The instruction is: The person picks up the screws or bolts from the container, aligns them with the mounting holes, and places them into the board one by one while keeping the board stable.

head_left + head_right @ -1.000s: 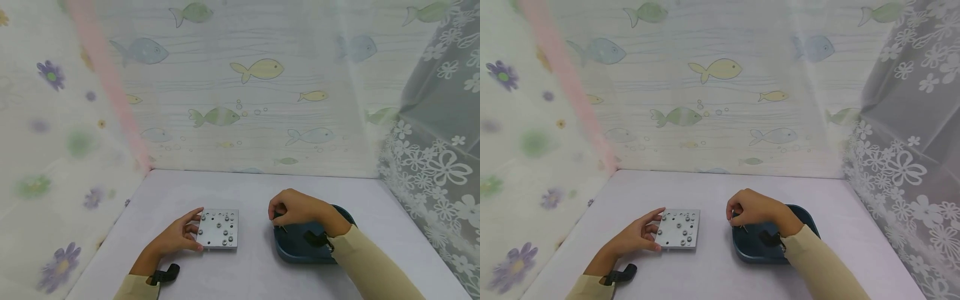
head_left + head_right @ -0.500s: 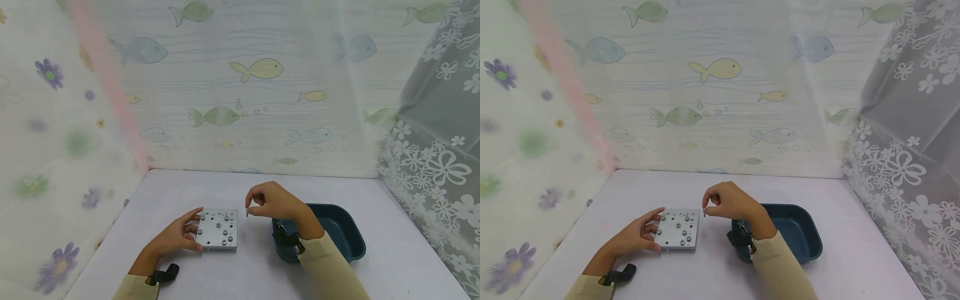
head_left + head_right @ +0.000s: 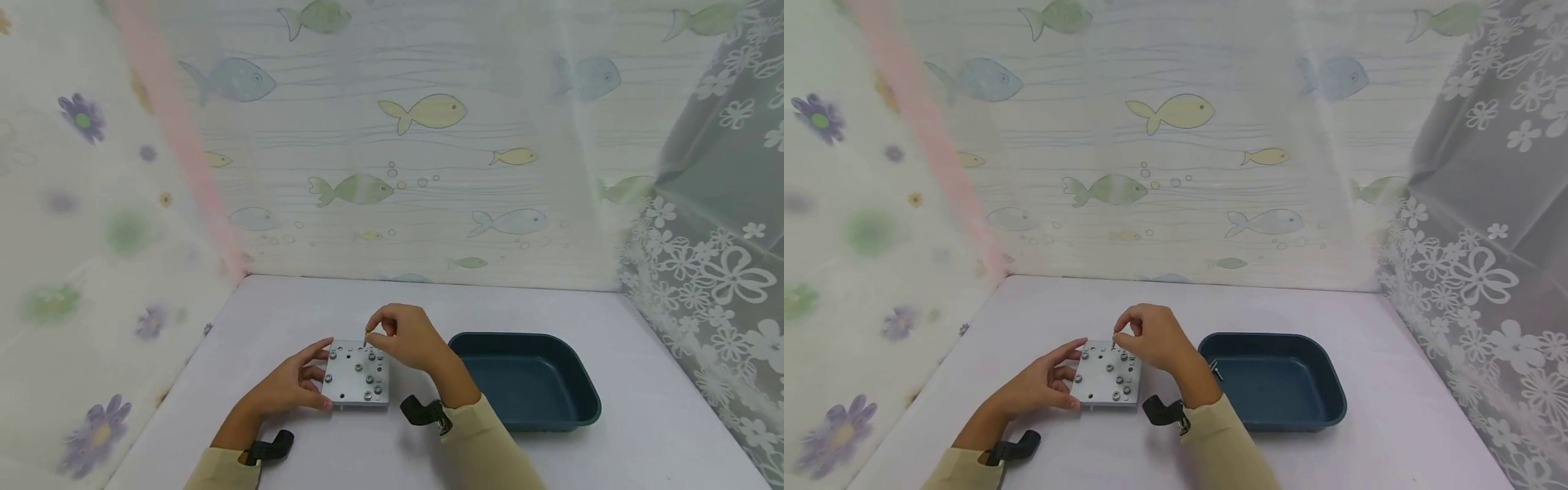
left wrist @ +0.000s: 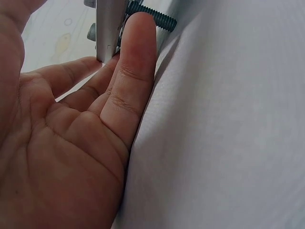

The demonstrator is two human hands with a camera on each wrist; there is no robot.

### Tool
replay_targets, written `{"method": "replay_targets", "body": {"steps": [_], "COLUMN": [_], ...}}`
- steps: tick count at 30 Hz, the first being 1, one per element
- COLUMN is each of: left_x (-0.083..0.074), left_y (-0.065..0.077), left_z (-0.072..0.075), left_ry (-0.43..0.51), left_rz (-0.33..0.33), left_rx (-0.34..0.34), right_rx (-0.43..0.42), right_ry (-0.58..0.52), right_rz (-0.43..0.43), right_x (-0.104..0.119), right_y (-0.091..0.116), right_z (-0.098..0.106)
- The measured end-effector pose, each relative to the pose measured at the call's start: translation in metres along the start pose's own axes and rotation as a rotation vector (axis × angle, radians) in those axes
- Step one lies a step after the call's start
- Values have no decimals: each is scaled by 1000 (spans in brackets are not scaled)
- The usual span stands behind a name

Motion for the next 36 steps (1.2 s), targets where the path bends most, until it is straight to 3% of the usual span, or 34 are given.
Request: {"method": "replay_targets", "body": {"steps": [4,10,17,25,36], "left_x": [-1,-2,-2,-3,0], "left_y": [0,1,1,1,1], "left_z": [0,2,1,1,2], "left_ry": [2,8,6,6,13], "left_rz": [-14,17,28,21,8], "left_rx": [15,2,5,13,25], "right_rx": [-56,-84,-131,-111,-102], "right_ry": [18,58,62,85,95], "right_rz": [-45,-88,-132,-127,-74], "right_x": [-2,-7,-14,-21,-12], "right_y": [-3,-8,-6,-6,-5], "right_z": [-18,-41,-56,-65,-72]}}
Point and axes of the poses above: each hand's wrist, its own y-axis away from the middle knuckle, its own z-axis out of the back of the hand, x = y × z, the point moved 5 cm from there along -y, towards the middle knuckle, and after that the axes turned 1 degree about x, right-handed, at the moved point
